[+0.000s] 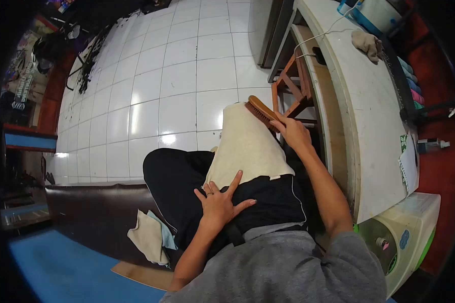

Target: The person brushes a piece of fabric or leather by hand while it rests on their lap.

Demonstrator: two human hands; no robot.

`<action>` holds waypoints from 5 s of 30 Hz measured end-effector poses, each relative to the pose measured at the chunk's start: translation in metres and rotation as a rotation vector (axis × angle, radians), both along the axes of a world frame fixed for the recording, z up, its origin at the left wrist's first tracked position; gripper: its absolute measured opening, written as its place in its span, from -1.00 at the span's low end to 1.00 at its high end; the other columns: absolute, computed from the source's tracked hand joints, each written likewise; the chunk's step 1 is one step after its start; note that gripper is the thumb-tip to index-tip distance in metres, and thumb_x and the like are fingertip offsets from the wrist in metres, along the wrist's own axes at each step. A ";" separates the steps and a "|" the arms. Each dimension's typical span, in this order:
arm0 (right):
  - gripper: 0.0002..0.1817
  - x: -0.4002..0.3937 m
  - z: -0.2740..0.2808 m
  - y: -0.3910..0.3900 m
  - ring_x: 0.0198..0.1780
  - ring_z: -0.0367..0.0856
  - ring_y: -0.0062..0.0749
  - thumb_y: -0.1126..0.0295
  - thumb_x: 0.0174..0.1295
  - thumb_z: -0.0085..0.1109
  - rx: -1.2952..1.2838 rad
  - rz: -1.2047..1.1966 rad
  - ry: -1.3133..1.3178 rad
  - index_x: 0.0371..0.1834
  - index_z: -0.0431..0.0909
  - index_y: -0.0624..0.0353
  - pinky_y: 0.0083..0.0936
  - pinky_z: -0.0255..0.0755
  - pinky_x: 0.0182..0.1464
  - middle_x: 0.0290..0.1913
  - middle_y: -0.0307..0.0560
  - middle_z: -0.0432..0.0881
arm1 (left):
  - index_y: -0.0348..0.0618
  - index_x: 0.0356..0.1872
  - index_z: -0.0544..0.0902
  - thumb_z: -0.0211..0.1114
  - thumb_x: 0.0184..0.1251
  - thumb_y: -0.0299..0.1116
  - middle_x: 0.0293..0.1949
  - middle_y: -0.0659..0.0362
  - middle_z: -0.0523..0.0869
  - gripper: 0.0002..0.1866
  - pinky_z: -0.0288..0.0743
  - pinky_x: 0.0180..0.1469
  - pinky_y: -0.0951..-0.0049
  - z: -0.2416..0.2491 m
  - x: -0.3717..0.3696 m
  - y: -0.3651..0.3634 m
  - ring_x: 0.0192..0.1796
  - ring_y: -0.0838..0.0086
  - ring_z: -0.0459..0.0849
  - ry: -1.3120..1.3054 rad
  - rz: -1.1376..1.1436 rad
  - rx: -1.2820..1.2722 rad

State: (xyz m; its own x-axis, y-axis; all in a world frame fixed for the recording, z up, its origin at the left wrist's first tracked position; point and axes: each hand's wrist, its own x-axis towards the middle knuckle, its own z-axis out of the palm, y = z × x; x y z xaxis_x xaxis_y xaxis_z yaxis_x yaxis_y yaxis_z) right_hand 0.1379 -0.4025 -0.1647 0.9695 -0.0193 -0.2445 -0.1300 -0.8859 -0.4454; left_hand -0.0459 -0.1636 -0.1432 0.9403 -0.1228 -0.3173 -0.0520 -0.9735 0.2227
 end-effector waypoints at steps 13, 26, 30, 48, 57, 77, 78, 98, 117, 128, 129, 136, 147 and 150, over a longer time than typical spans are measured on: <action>-0.49 -0.017 -0.077 -0.016 0.09 0.71 0.09 -0.06 0.40 0.17 0.363 -0.172 0.053 0.32 0.59 -0.11 -0.31 0.52 0.15 0.04 0.25 0.71 | 0.65 0.60 0.08 0.01 0.06 0.67 0.18 -0.68 0.41 0.02 0.13 0.24 -0.64 0.002 0.003 -0.005 0.33 -0.59 0.35 0.046 0.012 0.021; -0.46 -0.037 -0.060 -0.010 -0.29 0.57 -0.46 0.16 0.51 0.09 0.602 -0.066 0.029 0.48 0.38 0.14 -0.46 0.48 -0.15 -0.33 -0.02 0.66 | 0.67 0.59 0.10 0.03 0.01 0.69 0.21 -0.71 0.37 0.04 0.06 0.28 -0.63 0.000 0.002 -0.006 0.34 -0.61 0.33 0.076 0.041 -0.002; -0.43 -0.031 -0.066 -0.042 -0.13 0.71 -0.20 0.17 0.48 0.10 0.299 0.014 0.453 0.47 0.37 0.19 -0.33 0.56 0.01 -0.06 0.19 0.75 | 0.66 0.59 0.10 0.03 0.01 0.69 0.21 -0.72 0.36 0.04 0.05 0.28 -0.63 -0.001 -0.003 -0.005 0.35 -0.62 0.31 0.071 0.047 -0.020; -0.58 -0.053 -0.031 -0.055 -0.64 0.59 -0.35 0.19 0.51 -0.02 0.157 -0.004 0.668 0.28 0.50 0.22 -0.38 0.47 -0.60 -0.52 0.02 0.58 | 0.64 0.59 0.10 0.01 0.03 0.69 0.21 -0.68 0.38 0.04 0.08 0.28 -0.61 -0.002 -0.003 -0.006 0.34 -0.58 0.34 0.034 0.037 0.002; -0.42 -0.088 0.053 -0.023 -0.71 0.38 -0.67 0.15 0.56 -0.03 0.693 -0.252 0.305 0.58 0.23 0.07 -0.53 0.34 -0.69 -0.59 -0.26 0.44 | 0.62 0.60 0.10 0.02 0.03 0.68 0.21 -0.70 0.37 0.04 0.03 0.31 -0.61 -0.002 -0.003 -0.008 0.37 -0.58 0.30 0.039 0.038 0.012; -0.43 -0.100 0.083 0.060 -0.69 0.46 -0.68 0.38 0.43 0.18 0.555 0.194 0.582 0.51 0.39 -0.15 -0.58 0.43 -0.64 -0.61 -0.25 0.55 | 0.64 0.58 0.16 0.04 0.06 0.65 0.26 -0.70 0.32 -0.01 -0.05 0.32 -0.64 -0.011 -0.008 -0.007 0.40 -0.61 0.23 0.082 0.048 0.049; -0.46 -0.097 0.083 0.057 -0.71 0.45 -0.69 0.37 0.42 0.18 0.506 0.064 0.559 0.48 0.43 -0.13 -0.56 0.41 -0.64 -0.66 -0.25 0.53 | 0.64 0.57 0.16 0.04 0.06 0.65 0.26 -0.70 0.32 -0.01 -0.07 0.33 -0.64 -0.004 -0.005 -0.008 0.40 -0.61 0.22 0.069 0.078 -0.011; -0.48 -0.134 0.020 -0.022 -0.70 0.29 -0.74 0.30 0.52 0.09 0.787 -0.395 0.257 0.53 0.35 -0.02 -0.65 0.20 -0.72 -0.54 -0.38 0.36 | 0.64 0.58 0.14 0.03 0.04 0.66 0.24 -0.72 0.33 0.01 -0.04 0.32 -0.64 -0.002 -0.006 -0.008 0.42 -0.61 0.19 0.035 0.087 -0.049; -0.50 -0.068 0.078 0.012 -0.18 0.59 0.28 0.41 0.31 0.27 0.175 0.616 0.156 0.34 0.53 0.00 -0.30 0.54 -0.11 -0.16 0.30 0.62 | 0.63 0.59 0.13 0.04 0.04 0.66 0.22 -0.71 0.35 0.02 -0.02 0.32 -0.63 -0.004 -0.005 -0.009 0.40 -0.62 0.23 0.036 0.090 -0.028; -0.59 -0.061 0.109 0.002 0.13 0.71 -0.44 0.40 0.36 0.26 0.400 0.519 0.214 0.26 0.58 0.21 -0.46 0.51 0.17 0.11 0.14 0.72 | 0.63 0.58 0.15 0.06 0.04 0.65 0.23 -0.71 0.35 0.01 -0.07 0.33 -0.63 -0.001 -0.006 -0.009 0.41 -0.60 0.20 0.028 0.101 -0.046; -0.60 -0.060 0.113 0.003 0.13 0.72 -0.39 0.37 0.35 0.28 0.397 0.574 0.379 0.24 0.60 0.18 -0.46 0.51 0.18 0.11 0.13 0.71 | 0.63 0.58 0.15 0.06 0.04 0.65 0.23 -0.71 0.35 0.01 -0.07 0.33 -0.63 -0.002 -0.005 -0.009 0.41 -0.60 0.20 0.029 0.101 -0.051; -0.56 -0.052 0.085 -0.009 -0.06 0.78 -0.40 0.40 0.37 0.25 0.092 0.176 -0.020 0.33 0.56 0.06 -0.46 0.54 0.00 -0.05 0.23 0.75 | 0.63 0.58 0.14 0.03 0.04 0.66 0.24 -0.72 0.34 0.01 -0.10 0.34 -0.63 -0.005 -0.008 -0.008 0.41 -0.62 0.20 0.009 0.104 -0.058; -0.47 -0.123 0.097 0.040 -0.28 0.72 0.14 0.43 0.30 0.24 0.314 0.636 0.167 0.38 0.50 0.11 -0.23 0.56 -0.15 -0.30 0.34 0.67 | 0.61 0.58 0.15 0.04 0.07 0.65 0.29 -0.68 0.32 0.00 -0.17 0.36 -0.63 -0.018 -0.013 -0.005 0.44 -0.59 0.18 0.024 0.092 -0.030; -0.47 -0.121 0.114 0.043 -0.37 0.68 0.02 0.48 0.33 0.21 0.543 0.646 0.222 0.40 0.49 0.09 -0.31 0.53 -0.20 -0.32 0.29 0.67 | 0.57 0.57 0.22 0.04 0.07 0.65 0.29 -0.67 0.32 -0.01 -0.16 0.36 -0.63 -0.020 -0.012 -0.005 0.44 -0.57 0.18 -0.008 0.067 -0.014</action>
